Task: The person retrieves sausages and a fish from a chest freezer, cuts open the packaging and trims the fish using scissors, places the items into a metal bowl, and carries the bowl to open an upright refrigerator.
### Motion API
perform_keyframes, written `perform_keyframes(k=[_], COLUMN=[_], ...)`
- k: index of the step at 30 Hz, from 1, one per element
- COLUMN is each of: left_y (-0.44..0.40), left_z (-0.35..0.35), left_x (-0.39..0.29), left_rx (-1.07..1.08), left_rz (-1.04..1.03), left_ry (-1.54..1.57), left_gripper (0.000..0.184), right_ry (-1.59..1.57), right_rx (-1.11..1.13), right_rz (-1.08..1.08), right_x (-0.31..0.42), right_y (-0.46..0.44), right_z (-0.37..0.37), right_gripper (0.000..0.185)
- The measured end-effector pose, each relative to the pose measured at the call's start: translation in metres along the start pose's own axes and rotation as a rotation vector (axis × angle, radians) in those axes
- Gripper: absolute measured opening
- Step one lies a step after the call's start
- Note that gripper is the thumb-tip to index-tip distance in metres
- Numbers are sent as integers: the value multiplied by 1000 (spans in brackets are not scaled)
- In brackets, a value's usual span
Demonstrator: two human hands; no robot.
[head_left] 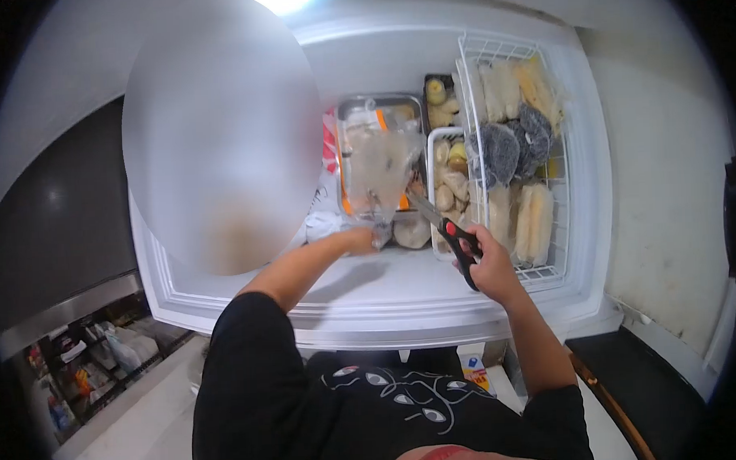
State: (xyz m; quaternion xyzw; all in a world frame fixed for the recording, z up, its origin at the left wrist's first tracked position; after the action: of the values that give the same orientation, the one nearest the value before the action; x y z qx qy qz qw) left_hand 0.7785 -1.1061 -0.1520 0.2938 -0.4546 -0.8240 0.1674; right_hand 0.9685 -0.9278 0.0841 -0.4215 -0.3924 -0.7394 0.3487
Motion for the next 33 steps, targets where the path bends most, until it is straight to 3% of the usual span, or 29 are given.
perform_keyframes(k=[3,6,9,12,14,15,17,19,20,21,24,25,27,30,33], left_y=[104,263,435,561,620,642,673,674,670,666,662,665,670,680,684], left_z=[58,160,221,235,256,278,324,373,375,377,402,403,404,400,406], left_x=[-39,-113,-187,-234,-251,-259,-283,-289,-312,-331,-315,-315,-315,-339,-342], left_rx=[-112,-837,-1554,-2130,-2542,-2602,-2398,-2120,-2161,-2193,-2277,-2253,-2192,-1939,-1776], left_rz=[15,-229,-454,-447,-551,-660,-688,-398,-269,-137,-55,32,205,438,568], left_ry=[198,401,1,-424,-741,-468,153,533,461,387,234,105,-141,-336,-618], left_gripper=[43,32,33,33,37,34,32,40,40,40,46,45,45,44,33], right_ry=[12,-10,-110,25,193,234,350,217,11,30,582,502,482,402,453], right_rx=[-3,-21,-57,-313,-511,-608,-824,-958,-1001,-1075,-1288,-1265,-1122,-1226,-1307], right_rz=[74,203,433,687,909,1070,1174,1352,1500,1615,1478,1482,1094,979,1031], right_x=[16,14,51,95,154,202,261,328,369,399,466,477,485,491,505], right_y=[17,34,55,76,106,123,141,141,141,126,97,92,90,79,83], right_z=[13,23,44,83,125,146,190,223,232,243,256,249,246,256,260], right_gripper=[37,39,45,49,52,52,52,42,38,37,37,38,41,46,26])
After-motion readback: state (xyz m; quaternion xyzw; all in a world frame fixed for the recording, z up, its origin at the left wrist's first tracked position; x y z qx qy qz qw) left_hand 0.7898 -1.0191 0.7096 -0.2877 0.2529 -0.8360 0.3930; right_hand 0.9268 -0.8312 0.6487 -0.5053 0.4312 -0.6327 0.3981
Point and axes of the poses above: each hand's wrist, its own y-axis away from the middle knuckle, its own z-axis out of the back of the hand, x = y × z, the point moved 4 cm from there along -y, towards the middle knuckle, and after that the axes turned 14 degrees about z, right-handed, at the moved point
